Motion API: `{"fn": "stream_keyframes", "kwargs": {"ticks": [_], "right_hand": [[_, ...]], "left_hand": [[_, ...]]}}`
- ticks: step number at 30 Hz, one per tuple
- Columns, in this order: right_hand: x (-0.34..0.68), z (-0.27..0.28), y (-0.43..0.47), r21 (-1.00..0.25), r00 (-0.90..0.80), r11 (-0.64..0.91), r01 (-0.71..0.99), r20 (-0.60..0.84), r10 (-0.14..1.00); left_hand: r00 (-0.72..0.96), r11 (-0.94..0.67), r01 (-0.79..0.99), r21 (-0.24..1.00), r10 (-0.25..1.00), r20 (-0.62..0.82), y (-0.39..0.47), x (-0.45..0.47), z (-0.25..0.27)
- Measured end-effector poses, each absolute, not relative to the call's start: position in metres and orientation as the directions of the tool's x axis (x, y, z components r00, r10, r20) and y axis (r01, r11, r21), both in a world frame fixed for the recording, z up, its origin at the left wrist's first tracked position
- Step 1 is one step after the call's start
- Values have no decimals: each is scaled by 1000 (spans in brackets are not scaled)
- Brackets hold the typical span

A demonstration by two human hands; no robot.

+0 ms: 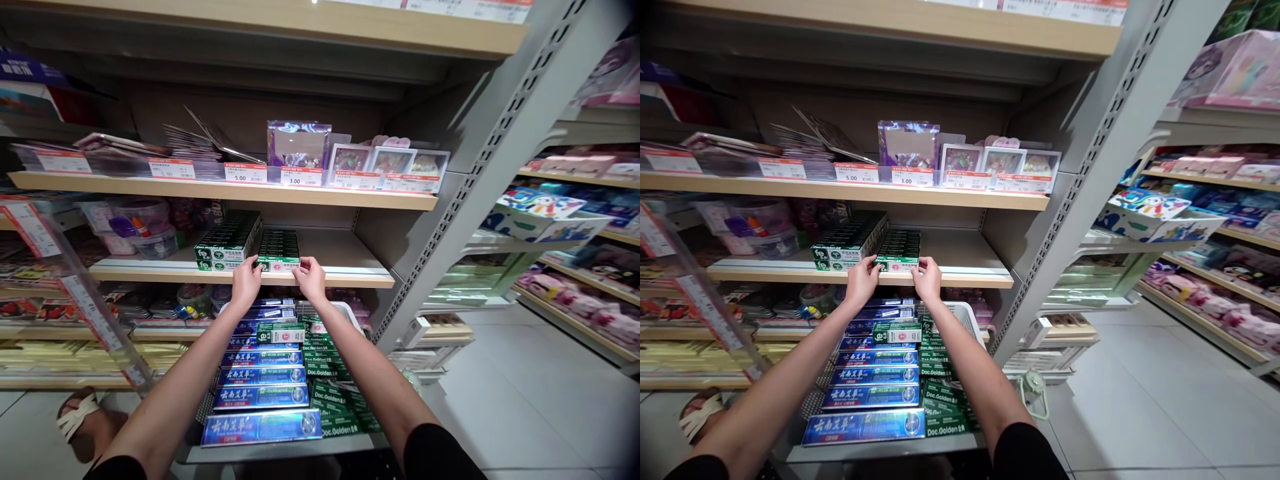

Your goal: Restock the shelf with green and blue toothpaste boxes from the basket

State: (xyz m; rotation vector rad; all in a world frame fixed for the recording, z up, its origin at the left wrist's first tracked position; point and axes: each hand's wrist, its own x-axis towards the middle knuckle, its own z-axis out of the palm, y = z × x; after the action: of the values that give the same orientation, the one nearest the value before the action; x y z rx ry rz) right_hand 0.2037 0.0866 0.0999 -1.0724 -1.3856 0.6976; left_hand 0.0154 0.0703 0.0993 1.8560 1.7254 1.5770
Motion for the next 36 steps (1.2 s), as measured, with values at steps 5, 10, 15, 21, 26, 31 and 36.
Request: {"fn": "stream_keyframes", "kwargs": {"ticks": [5,10,15,21,26,31,36], "right_hand": [[203,100,86,-910,116,384,157,403,908],[205,95,89,-926,112,368,81,376,920],[213,96,82,-937,52,350,-10,349,936],[231,95,49,-943,6,331,-37,331,943],[245,78,8,-959,-45,281,15,281,959],[253,36,-18,-981,-41,170,99,166,985],[255,4,-25,-972,4,108,211,112,994]], "left_hand": [[-230,-319,599,734,810,539,68,16,101],[-251,-352,511,784,812,528,64,16,99],[-192,-384,509,771,822,536,52,10,97],[-163,-419,506,754,812,561,12,-4,96],[-159,-377,499,781,846,510,-32,-6,84],[-96,-212,515,831,949,301,-60,-6,47],[-143,-94,480,872,973,184,-66,-12,19]]}}
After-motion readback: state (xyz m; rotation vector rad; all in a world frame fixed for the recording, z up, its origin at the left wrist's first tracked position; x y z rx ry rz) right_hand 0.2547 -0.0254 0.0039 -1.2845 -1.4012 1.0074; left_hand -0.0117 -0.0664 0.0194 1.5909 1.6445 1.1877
